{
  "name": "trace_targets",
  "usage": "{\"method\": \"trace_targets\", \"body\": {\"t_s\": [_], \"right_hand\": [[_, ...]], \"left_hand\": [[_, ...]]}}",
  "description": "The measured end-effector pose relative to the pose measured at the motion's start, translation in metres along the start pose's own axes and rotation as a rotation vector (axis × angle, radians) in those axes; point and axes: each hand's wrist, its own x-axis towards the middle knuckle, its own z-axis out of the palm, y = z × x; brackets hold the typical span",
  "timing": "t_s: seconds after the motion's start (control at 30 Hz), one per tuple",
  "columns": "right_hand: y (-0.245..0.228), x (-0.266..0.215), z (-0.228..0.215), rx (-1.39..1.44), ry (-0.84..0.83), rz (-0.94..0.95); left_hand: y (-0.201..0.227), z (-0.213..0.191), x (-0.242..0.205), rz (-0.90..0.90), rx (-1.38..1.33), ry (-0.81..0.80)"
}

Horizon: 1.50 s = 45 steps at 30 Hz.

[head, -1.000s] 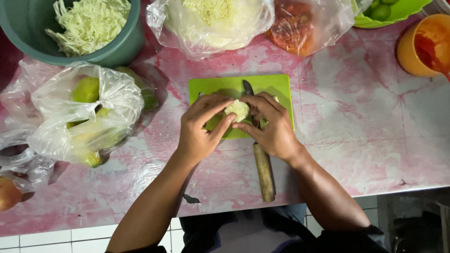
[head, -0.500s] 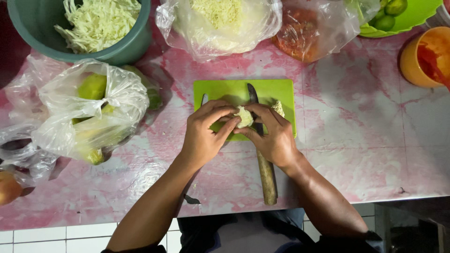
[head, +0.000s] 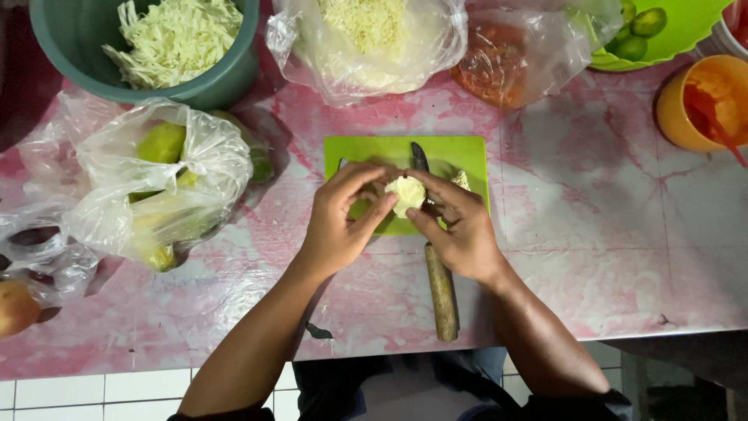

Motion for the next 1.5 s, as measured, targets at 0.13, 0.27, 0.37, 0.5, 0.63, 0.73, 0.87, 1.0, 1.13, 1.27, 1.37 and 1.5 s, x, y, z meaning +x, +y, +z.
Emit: {"method": "trace_targets", "body": {"t_s": [0.13,0.27,0.37,0.5,0.63,0.73,0.87,1.0,1.13,1.27,1.37,1.5], "right_hand": [[-0.003,0.0,-0.002,-0.295,0.033,-0.037],[0.01,0.0,-0.001,-0.162,0.056,0.239],[0.024,0.001,-0.008,0.082,-0.021,0.164],[0.033,0.002,-0.019,0.295,-0.145,0.152],[0.038,0.001,-0.021,0.298,-0.169,0.16],[0.034,0.003,-0.02,0.188,-0.151,0.196],[0.016,0.004,-0.016,0.323,-0.203,0.205],[0.006,0.004,-0.005,0.11,-0.154,0.218],[0.009,0.003,-0.005,0.052,-0.092,0.221],[0.011,0.001,-0.004,-0.017,-0.115,0.173],[0.009,0.001,-0.004,-0.164,-0.13,0.127],[0.007,0.001,0.0,-0.304,-0.096,0.124]], "left_hand": [[-0.004,0.0,-0.004,-0.069,0.04,-0.022],[-0.005,0.004,-0.008,0.007,0.002,-0.007],[-0.002,0.004,-0.009,0.013,-0.065,-0.024],[0.002,-0.002,-0.007,0.025,-0.143,-0.093],[0.007,-0.004,-0.005,0.026,0.089,-0.109],[0.009,-0.003,-0.006,0.264,0.371,-0.082],[0.005,-0.001,-0.008,0.29,0.437,-0.036],[0.002,0.001,-0.01,0.293,0.427,-0.041],[0.001,0.006,-0.012,0.321,0.449,-0.03],[0.001,0.01,-0.011,0.34,0.462,0.013],[0.0,0.011,-0.01,0.317,0.448,0.038],[-0.001,0.011,-0.009,0.296,0.424,0.031]]}}
